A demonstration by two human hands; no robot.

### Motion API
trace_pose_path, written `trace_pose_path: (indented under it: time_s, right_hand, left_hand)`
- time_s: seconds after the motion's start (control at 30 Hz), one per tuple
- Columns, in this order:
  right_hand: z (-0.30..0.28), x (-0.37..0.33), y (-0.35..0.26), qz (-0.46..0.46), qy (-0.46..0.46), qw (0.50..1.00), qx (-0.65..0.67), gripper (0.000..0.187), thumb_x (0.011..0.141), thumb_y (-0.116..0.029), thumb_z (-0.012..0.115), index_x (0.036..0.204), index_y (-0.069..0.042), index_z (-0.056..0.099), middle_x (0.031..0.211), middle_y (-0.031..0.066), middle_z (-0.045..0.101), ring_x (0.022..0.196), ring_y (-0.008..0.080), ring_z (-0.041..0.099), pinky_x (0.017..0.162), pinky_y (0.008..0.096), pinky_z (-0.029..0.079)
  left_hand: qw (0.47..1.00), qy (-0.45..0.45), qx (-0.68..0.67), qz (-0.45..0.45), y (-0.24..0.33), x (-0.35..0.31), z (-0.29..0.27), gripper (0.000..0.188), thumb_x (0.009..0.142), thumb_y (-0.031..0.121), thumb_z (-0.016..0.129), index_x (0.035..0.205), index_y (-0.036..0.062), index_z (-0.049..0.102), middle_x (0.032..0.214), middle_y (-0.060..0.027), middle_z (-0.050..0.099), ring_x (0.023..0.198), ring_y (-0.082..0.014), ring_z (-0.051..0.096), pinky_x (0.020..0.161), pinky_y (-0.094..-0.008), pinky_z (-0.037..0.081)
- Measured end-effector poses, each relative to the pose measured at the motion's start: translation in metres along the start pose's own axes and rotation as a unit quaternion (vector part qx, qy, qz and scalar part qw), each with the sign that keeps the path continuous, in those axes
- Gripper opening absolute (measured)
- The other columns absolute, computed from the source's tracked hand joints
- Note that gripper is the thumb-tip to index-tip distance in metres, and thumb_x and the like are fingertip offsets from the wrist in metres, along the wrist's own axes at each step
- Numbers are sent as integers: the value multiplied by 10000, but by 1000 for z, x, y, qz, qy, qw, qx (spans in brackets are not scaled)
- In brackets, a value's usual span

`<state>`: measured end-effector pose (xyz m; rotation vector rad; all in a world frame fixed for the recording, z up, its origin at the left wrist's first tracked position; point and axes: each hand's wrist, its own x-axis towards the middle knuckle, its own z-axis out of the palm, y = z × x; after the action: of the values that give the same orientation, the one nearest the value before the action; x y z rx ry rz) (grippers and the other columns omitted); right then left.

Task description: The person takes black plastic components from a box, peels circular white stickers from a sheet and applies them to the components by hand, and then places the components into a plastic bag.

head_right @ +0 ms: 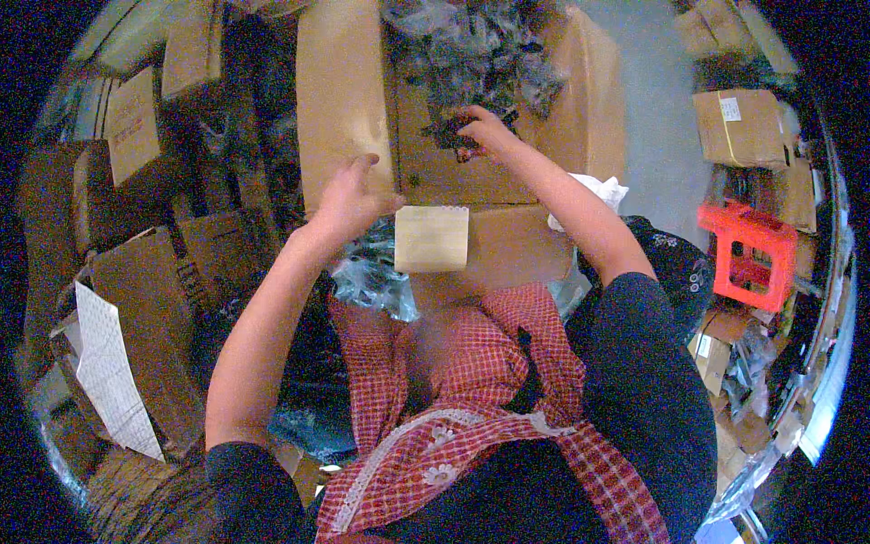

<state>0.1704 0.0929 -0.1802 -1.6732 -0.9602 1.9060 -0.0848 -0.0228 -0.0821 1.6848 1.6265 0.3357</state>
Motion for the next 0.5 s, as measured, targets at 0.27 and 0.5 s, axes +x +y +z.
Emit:
trace_pose_path:
  time_s: [0.27,0.5]
  right_hand:
    - [73,-139,-63,-206,-111,971,-43,434,867,-113,654,1279,-131,519,808,21,629,641,116,601,505,253,507]
    - [51,-200,-94,-357,41,919,-164,288,899,-129,629,1186,-153,640,822,29,670,666,104,627,602,250,514]
  left_hand:
    - [844,-36,-535,19,25,3,-3,436,886,241,669,1243,16,559,1119,-108,649,975,-196,646,816,-336,532]
    - [828,-6,-561,-8,39,-5,-18,310,934,215,598,1213,83,617,1020,-39,678,879,-132,633,686,-293,509]
